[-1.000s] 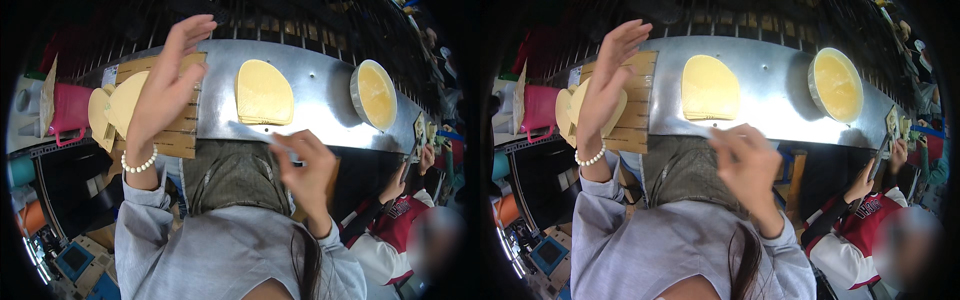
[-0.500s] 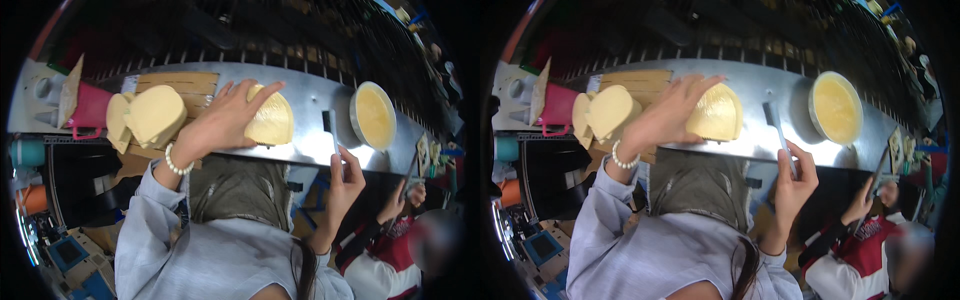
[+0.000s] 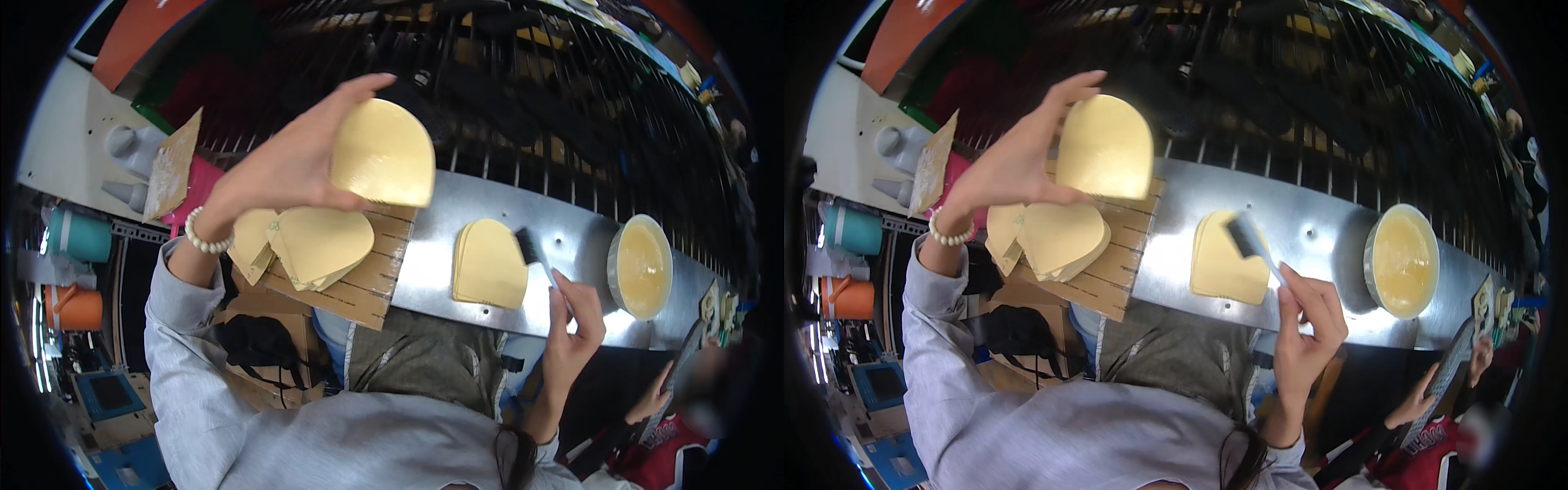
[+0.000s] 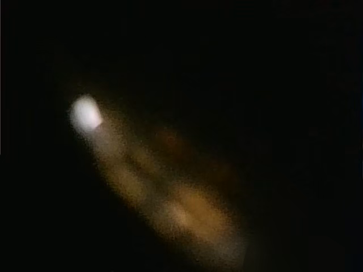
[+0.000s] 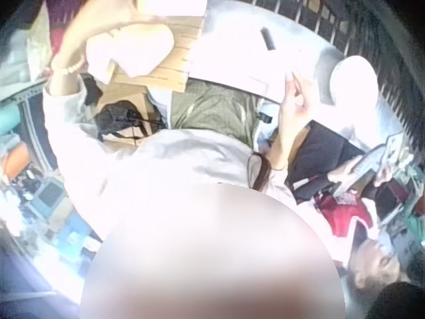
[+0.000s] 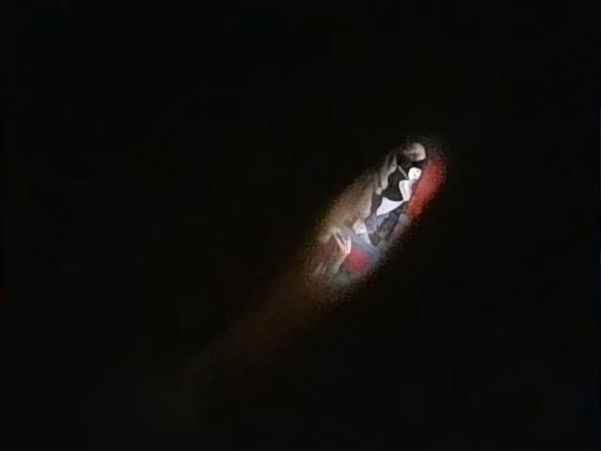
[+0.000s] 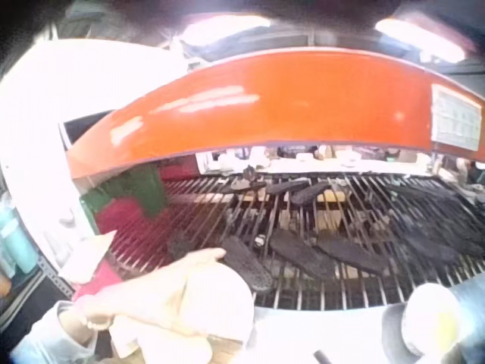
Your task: The person retrieves a stack of yellow semi-circular pads from a conveyor belt, separates them, and applies a yellow liquid to their surfaces using a brush. The person repeatedly dips the brush into a container and coats each pad before stacking them.
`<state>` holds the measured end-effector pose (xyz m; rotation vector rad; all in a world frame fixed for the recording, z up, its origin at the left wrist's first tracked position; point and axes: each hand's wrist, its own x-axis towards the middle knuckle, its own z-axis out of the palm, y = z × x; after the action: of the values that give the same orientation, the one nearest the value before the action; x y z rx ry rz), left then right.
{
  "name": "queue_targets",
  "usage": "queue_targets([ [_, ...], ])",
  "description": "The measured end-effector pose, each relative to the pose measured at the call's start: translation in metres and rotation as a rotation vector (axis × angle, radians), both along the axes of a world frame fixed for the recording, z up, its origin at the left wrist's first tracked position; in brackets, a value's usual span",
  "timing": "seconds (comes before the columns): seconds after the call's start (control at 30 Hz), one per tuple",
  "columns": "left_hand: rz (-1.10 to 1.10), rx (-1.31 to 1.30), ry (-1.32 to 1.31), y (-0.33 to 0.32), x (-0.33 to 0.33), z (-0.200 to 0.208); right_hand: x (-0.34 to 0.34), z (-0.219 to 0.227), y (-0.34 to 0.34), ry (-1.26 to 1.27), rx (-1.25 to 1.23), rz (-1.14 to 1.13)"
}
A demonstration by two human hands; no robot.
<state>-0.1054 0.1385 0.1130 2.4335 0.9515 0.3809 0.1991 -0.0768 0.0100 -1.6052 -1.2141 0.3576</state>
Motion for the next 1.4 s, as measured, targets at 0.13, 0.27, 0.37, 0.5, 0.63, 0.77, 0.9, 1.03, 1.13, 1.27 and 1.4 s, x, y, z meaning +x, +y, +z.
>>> queue_targets([
  [0.13,-0.169,0.32,0.095,-0.023,0.032,-0.015,-0.015,0.024,0.027,-0.404,0.199,0.073],
  [0.27,-0.205,0.27,0.0,-0.034,0.046,-0.004,-0.011,0.036,0.048,-0.6,0.238,0.195],
  [0.37,-0.218,0.28,-0.008,-0.039,0.047,0.006,-0.005,0.04,0.054,-0.71,0.275,0.319],
  [0.5,-0.241,0.311,0.039,-0.045,0.042,0.009,0.004,0.049,0.055,-0.791,0.301,0.453],
  [0.63,-0.167,0.308,0.038,-0.028,0.015,0.006,0.013,0.054,0.048,-0.758,0.258,0.513],
  [0.77,0.116,0.324,0.209,0.037,-0.034,-0.026,0.012,0.039,0.045,-0.5,0.273,0.284],
  [0.9,0.525,0.24,0.386,0.155,-0.09,-0.079,0.014,0.02,0.042,-0.319,0.186,0.125],
  [1.03,0.719,0.09,0.063,0.241,-0.145,-0.132,0.036,0.021,0.025,-0.327,0.074,-0.015],
  [1.13,0.692,0.065,0.244,0.263,-0.163,-0.161,0.059,0.026,0.01,-0.358,0.006,-0.092],
  [1.27,0.642,-0.025,0.506,0.257,-0.168,-0.19,0.074,0.026,-0.002,-0.374,-0.027,-0.139],
  [1.4,0.589,-0.049,0.37,0.269,-0.189,-0.213,0.073,0.023,0.0,-0.349,-0.031,-0.168],
])
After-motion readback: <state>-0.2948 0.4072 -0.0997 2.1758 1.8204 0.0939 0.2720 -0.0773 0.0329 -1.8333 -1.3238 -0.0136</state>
